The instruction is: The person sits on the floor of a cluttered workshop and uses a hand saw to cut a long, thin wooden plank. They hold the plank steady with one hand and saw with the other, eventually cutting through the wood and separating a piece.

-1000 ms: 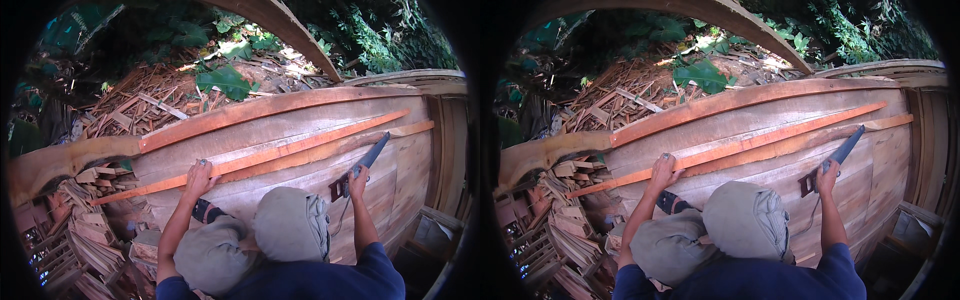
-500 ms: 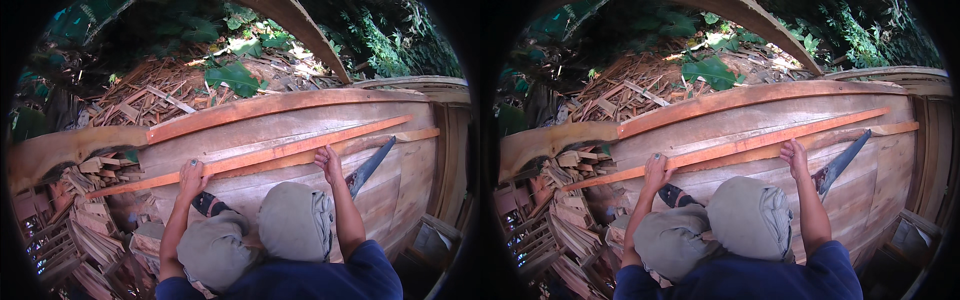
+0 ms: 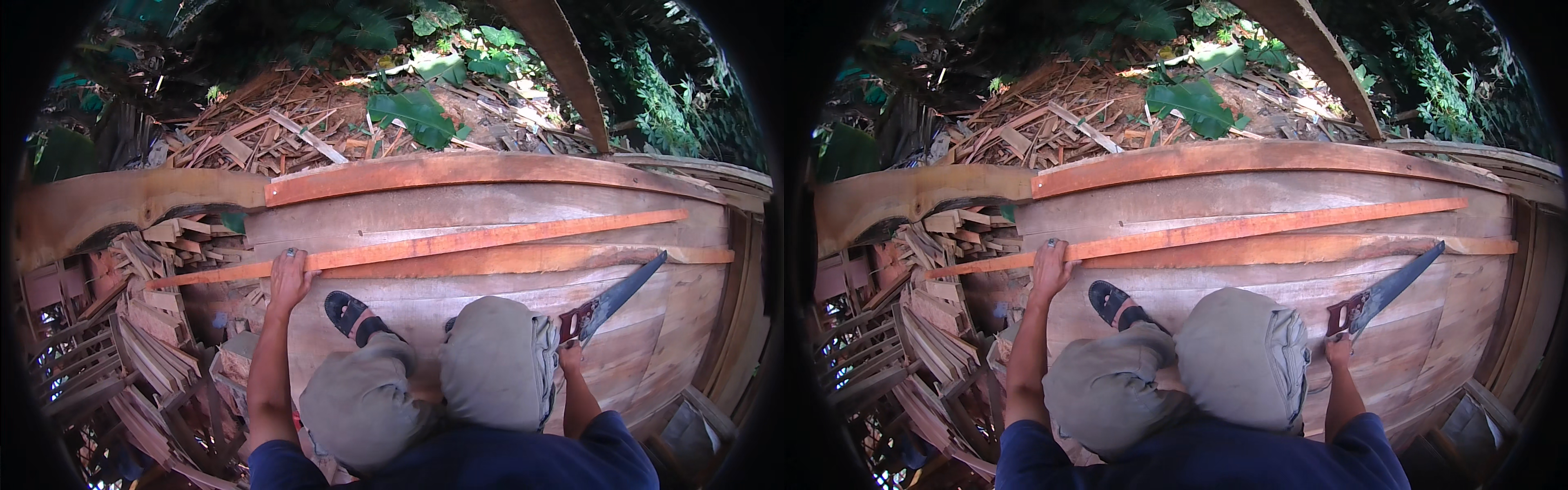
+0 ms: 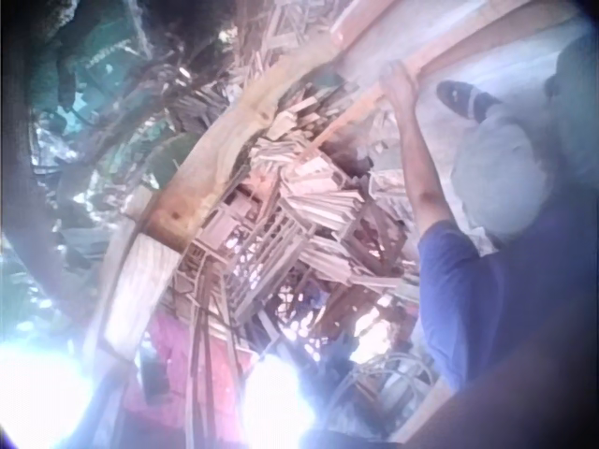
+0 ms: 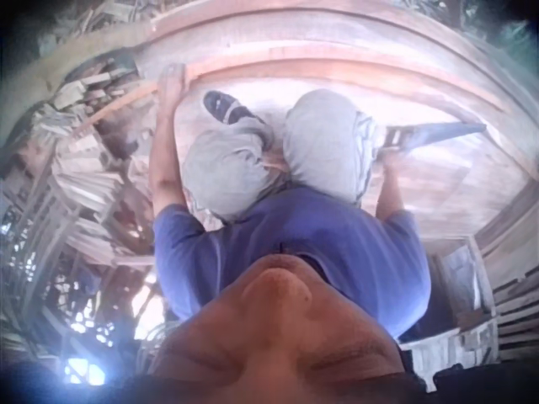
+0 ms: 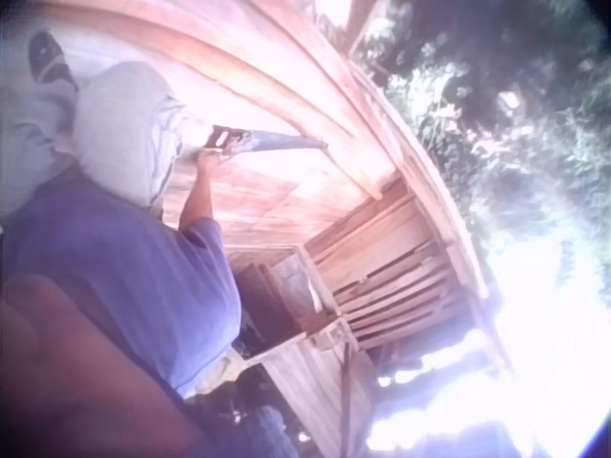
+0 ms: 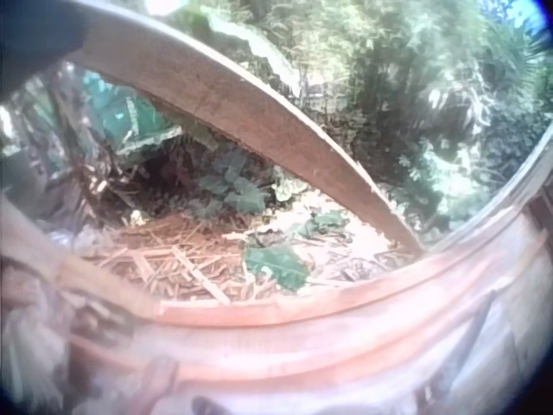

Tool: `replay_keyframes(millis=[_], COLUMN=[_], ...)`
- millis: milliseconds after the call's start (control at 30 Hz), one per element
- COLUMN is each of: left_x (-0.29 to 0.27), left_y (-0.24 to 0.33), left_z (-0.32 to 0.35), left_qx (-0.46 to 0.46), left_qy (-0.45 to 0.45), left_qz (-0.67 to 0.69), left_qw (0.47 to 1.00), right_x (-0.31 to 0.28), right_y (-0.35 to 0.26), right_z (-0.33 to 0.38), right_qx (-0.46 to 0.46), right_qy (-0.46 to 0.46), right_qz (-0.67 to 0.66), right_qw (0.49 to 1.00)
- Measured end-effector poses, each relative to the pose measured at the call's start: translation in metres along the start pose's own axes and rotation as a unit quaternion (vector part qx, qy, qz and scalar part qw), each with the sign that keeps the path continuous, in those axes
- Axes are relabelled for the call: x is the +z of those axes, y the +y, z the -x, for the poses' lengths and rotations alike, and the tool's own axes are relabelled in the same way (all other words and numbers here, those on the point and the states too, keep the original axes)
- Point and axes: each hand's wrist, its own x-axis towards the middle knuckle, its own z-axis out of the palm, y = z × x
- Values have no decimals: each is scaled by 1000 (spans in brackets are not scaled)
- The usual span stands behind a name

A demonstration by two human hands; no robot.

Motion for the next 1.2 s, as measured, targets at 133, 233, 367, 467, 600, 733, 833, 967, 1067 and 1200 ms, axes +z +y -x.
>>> replay_keyframes(millis=[133,233,367,467,600,733,833,967,1067,1200], left_x=[-5,1,16,24,43,43,38,31,43,66], left_y=[22,48,81,104,111,112,115,161,195,207], left_z=[-10,-33,-63,-85,-101,-108,-115,-136,-154,-159], left_qx=[15,52,87,120,147,128,152,232,239,190], left_qy=[13,39,39,17,-27,-67,-99,-139,-164,-196], left_qz=[10,32,48,43,36,15,-21,-21,18,90], left_qw=[1000,997,994,992,988,989,983,962,957,958], right_x=[21,10,-21,-24,-19,-23,-46,-58,-73,-50], right_y=[-36,-46,-86,-99,-103,-124,-150,-136,-140,-107], right_z=[15,20,42,40,23,22,34,44,55,31], right_qx=[50,59,-37,-91,-44,-25,-2,40,74,30], right_qy=[54,79,215,226,140,171,217,273,299,354], right_qz=[56,21,-26,7,69,53,-49,-180,-332,-364], right_qw=[996,995,976,970,987,984,975,944,891,861])
